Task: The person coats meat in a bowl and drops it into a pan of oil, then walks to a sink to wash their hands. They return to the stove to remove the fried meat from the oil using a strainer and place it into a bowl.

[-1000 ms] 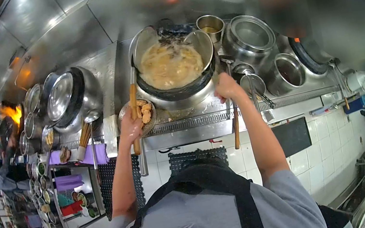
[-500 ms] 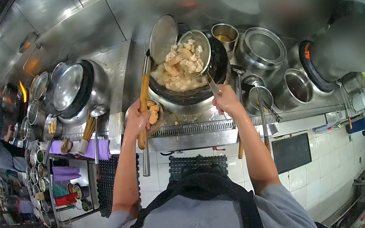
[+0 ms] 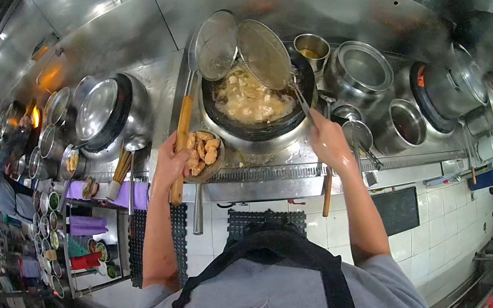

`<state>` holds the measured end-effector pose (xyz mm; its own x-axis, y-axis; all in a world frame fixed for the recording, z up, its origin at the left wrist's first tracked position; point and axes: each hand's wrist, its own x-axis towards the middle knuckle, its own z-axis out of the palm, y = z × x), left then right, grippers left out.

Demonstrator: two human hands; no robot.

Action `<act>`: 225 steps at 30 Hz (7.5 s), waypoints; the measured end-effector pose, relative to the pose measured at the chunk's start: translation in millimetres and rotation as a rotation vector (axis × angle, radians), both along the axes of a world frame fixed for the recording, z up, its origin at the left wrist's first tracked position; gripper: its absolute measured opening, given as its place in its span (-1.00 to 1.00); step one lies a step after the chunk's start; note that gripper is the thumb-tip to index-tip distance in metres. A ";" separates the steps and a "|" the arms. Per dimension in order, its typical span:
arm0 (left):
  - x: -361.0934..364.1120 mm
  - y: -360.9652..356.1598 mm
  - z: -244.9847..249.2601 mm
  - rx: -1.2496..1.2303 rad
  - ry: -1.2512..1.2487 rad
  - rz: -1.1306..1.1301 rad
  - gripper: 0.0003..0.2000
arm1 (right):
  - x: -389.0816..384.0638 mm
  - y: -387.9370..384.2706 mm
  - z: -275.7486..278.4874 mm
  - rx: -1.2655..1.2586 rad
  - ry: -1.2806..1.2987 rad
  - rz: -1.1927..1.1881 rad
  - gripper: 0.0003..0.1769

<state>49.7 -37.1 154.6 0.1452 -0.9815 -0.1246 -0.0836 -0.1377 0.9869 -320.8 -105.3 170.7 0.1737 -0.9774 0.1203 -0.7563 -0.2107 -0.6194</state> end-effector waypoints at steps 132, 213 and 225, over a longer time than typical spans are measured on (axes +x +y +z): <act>-506.2 -12.3 -157.6 0.086 0.106 -0.940 -0.46 | -406.2 73.3 -142.4 0.367 -0.781 -0.631 -0.43; 100.7 -36.9 -290.4 0.076 -1.074 0.273 -0.76 | 362.0 -75.0 -200.6 -0.389 -0.226 0.320 -0.82; 121.4 -56.0 -299.1 0.165 -1.089 0.283 -0.81 | 372.4 -80.1 -280.1 -0.104 -0.172 0.384 -0.71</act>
